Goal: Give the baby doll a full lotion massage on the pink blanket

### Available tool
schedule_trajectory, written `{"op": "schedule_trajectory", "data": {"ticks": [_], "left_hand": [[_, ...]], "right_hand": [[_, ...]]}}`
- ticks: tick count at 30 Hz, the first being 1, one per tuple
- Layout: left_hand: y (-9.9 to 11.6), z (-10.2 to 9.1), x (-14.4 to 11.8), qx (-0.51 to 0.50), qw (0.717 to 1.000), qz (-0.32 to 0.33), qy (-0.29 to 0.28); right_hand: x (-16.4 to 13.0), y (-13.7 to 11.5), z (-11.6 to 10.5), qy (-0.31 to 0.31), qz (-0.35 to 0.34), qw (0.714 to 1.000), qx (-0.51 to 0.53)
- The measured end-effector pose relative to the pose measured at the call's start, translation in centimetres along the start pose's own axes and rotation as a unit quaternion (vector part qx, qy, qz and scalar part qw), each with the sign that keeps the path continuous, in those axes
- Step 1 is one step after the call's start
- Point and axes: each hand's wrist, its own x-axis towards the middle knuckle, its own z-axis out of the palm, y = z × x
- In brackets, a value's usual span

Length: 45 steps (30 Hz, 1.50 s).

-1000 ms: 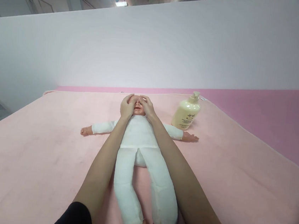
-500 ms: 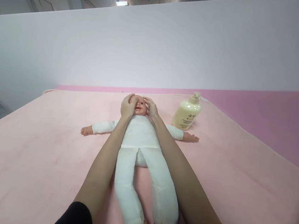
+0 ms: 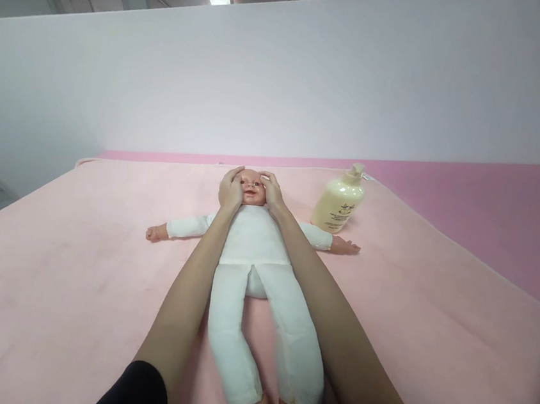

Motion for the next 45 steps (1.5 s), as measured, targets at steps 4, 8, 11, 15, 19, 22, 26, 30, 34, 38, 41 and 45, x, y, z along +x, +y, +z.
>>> {"op": "schedule_trajectory", "data": {"ticks": [4,8,11,15,19,22,26,30,34,38,41,45], "left_hand": [[0.4,0.0,-0.2,0.008,1.0,0.001,0.003],[0.2,-0.2,-0.4,0.007,1.0,0.012,-0.01],[-1.0,-1.0,-0.8,-0.016,0.998,0.042,-0.035],[-2.5,-3.0,-2.1,-0.028,0.994,0.042,-0.094],[-2.6,-4.2,-3.1,0.013,0.988,0.034,-0.149],[-2.4,-4.3,-3.2,0.024,0.988,0.02,-0.149],[-2.1,-4.2,-3.3,0.032,0.987,0.037,-0.156],[-2.3,-4.2,-3.3,0.028,0.986,0.041,-0.16],[-3.0,-4.1,-3.0,0.019,0.984,0.071,-0.161],[-3.6,-4.0,-2.7,0.028,0.982,0.097,-0.157],[-3.9,-4.0,-2.7,0.032,0.982,0.108,-0.15],[-4.0,-3.9,-2.7,0.024,0.985,0.106,-0.135]], "right_hand": [[0.0,0.4,0.0,0.003,-0.03,0.999,-0.019],[-0.1,0.6,0.1,-0.008,-0.047,0.998,-0.044],[-1.2,0.5,-0.3,-0.049,-0.046,0.995,-0.069],[-4.1,-0.4,-1.9,-0.113,-0.02,0.983,-0.146],[-6.0,-1.0,-3.0,-0.145,-0.018,0.976,-0.162],[-6.1,-1.0,-3.1,-0.132,-0.029,0.978,-0.156],[-5.8,-1.1,-3.0,-0.114,-0.036,0.98,-0.16],[-5.7,-1.1,-3.1,-0.118,-0.037,0.978,-0.166],[-5.6,-0.9,-3.2,-0.125,-0.056,0.974,-0.18],[-5.3,-0.6,-3.4,-0.122,-0.068,0.967,-0.211],[-5.1,-0.4,-3.5,-0.124,-0.075,0.968,-0.204],[-4.8,0.1,-3.5,-0.114,-0.059,0.98,-0.154]]}}
